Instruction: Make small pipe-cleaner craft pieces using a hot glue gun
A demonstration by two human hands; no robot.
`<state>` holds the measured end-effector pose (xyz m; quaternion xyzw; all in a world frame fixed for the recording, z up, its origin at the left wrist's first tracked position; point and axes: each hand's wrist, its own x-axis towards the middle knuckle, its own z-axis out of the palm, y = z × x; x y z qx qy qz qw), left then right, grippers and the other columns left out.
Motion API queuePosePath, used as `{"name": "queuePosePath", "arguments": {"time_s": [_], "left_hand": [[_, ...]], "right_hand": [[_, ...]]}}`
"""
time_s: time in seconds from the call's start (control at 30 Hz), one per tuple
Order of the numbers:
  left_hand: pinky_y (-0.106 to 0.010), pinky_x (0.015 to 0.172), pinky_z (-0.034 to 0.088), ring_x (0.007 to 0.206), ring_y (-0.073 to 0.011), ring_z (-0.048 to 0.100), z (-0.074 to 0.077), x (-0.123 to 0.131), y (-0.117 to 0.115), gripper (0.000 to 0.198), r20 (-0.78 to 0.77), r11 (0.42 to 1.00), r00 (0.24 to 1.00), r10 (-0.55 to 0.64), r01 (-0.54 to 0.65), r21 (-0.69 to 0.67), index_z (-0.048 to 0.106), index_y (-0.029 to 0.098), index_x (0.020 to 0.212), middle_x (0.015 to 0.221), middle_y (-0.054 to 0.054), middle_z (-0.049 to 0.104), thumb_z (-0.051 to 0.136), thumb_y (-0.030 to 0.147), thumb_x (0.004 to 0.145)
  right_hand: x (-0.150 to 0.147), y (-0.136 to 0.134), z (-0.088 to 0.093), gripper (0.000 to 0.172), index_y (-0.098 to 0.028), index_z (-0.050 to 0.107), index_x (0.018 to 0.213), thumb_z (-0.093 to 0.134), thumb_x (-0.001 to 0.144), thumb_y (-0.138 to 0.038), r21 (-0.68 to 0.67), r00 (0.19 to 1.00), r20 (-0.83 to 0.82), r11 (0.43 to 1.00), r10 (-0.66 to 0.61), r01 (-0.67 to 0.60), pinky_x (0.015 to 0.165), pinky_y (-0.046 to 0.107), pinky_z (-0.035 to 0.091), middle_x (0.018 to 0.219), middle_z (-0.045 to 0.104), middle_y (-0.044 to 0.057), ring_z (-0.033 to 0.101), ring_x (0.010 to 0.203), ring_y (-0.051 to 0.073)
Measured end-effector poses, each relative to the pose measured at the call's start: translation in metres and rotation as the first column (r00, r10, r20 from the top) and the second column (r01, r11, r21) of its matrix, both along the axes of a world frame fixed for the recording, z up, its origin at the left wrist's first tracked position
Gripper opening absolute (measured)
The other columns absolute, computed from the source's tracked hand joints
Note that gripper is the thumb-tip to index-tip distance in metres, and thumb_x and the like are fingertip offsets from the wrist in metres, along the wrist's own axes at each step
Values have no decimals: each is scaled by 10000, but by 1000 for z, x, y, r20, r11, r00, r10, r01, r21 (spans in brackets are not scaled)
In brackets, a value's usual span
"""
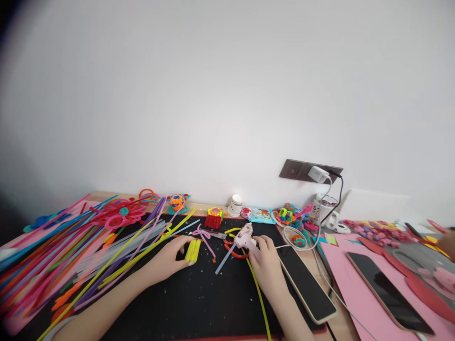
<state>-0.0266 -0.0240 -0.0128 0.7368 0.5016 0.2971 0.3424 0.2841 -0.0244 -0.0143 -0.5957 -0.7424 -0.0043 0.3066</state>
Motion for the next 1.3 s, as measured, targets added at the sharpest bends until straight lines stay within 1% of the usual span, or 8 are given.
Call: {"name": "queuePosePath", "arguments": {"time_s": [0.2,0.4,0.7,0.87,0.97,1.03,1.13,1.3], "left_hand": [[-377,1053,333,1184,-261,458,-7,-10,2,421,-47,995,999,9,-4,104,616,225,1059,1227,-74,506,731,251,654],[-395,1026,379,1141,-261,501,-6,-18,5,423,-87,995,996,4,4,98,631,222,1056,1196,-76,525,749,285,654],[-408,1052,359,1208,-277,463,-7,-20,4,620,-85,992,996,28,-17,123,585,233,1169,1285,-83,493,795,299,589],[-377,915,468,1075,-270,544,3,-22,3,599,-47,986,997,56,-48,161,602,230,1131,1279,-91,502,796,369,582],[-320,755,502,834,-197,602,13,-28,4,316,-7,968,991,131,-126,217,623,210,1030,1171,-77,574,623,395,773],[-296,675,487,747,-180,600,15,-35,8,261,-3,928,964,266,-256,270,617,201,932,1016,-63,627,426,375,895],[-304,739,473,817,-204,615,10,-45,16,199,-172,883,887,428,-370,289,593,198,953,978,-69,647,421,266,880],[-297,728,438,881,-231,618,1,-50,24,159,-363,894,817,448,-396,211,620,202,910,976,-71,661,498,206,808]], "right_hand": [[12,-15,4,288,-181,514,1123,444,849,-231,-32,999,-18,999,-43,43,885,459,481,1160,508,136,537,1071,290],[22,-27,11,310,-169,515,1132,429,844,-246,-64,997,-28,996,-70,69,866,459,488,1136,527,141,541,1075,295],[14,-35,21,327,-182,525,1137,451,834,-278,-41,994,-83,997,-71,67,811,432,512,1126,558,130,572,1012,273],[-2,-35,33,279,-192,566,1076,431,861,-308,30,980,-193,998,-44,51,753,373,534,1036,609,110,612,895,235],[-13,-32,40,258,-196,584,1040,424,874,-312,72,970,-241,997,-14,33,724,348,538,1046,629,110,635,865,228],[-20,-29,46,245,-200,591,1027,427,886,-317,81,965,-262,997,15,6,715,339,534,1025,650,104,643,855,228],[-29,-22,53,226,-201,600,1004,432,898,-310,98,955,-286,994,77,-51,738,336,522,990,669,98,640,871,230],[-41,-15,53,219,-198,601,1013,438,912,-304,54,923,-356,990,144,-133,739,310,511,964,670,84,643,843,214]]}}
